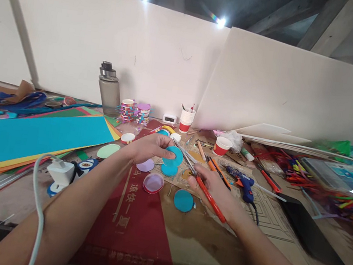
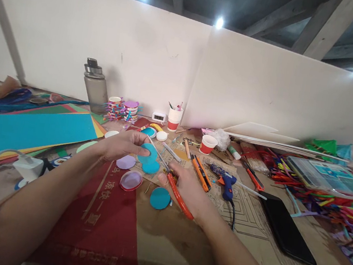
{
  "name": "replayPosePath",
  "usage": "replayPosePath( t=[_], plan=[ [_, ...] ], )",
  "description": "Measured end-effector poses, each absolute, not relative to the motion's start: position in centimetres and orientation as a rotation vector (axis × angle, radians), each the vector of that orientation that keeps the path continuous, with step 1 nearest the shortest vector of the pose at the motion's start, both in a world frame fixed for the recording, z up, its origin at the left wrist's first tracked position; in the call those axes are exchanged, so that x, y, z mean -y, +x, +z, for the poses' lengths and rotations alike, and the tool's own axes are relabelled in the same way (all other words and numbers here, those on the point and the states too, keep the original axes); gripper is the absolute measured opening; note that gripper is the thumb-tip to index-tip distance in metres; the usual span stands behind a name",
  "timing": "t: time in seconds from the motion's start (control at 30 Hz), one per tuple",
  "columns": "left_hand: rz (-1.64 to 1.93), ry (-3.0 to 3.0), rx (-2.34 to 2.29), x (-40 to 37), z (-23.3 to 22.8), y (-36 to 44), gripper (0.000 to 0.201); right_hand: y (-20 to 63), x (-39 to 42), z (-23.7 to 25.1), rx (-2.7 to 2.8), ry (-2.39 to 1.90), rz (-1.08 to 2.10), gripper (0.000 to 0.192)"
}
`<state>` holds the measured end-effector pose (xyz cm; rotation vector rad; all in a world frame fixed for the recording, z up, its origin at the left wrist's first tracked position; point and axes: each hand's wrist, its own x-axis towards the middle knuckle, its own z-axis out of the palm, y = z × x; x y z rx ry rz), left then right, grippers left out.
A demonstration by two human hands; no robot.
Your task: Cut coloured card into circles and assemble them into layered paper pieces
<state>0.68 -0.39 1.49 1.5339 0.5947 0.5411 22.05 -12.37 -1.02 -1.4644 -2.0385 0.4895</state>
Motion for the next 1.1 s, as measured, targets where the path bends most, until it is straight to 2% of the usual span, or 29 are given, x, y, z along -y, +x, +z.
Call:
replayPosePath(
  t=[0.33,0.77,1.1],
  plan=[
    [0.452,1.532,-0.566,-0.1,1.5,0.2,0.019,22.4,12.2,-0.5,2.145,-1.527,0.509,0.04],
    [0.382,1.606,-0.584,-0.8,1.4,-0.3,0.021,23.0,11.6,-0.6,2.138,-1.478,0.583,0.039],
    [0.486,1.633,-0.556,0.6,0.6,1.7,0.024,22.1,11.0,-2.4,1.487,-1.16,0.85,0.034]
  ],
)
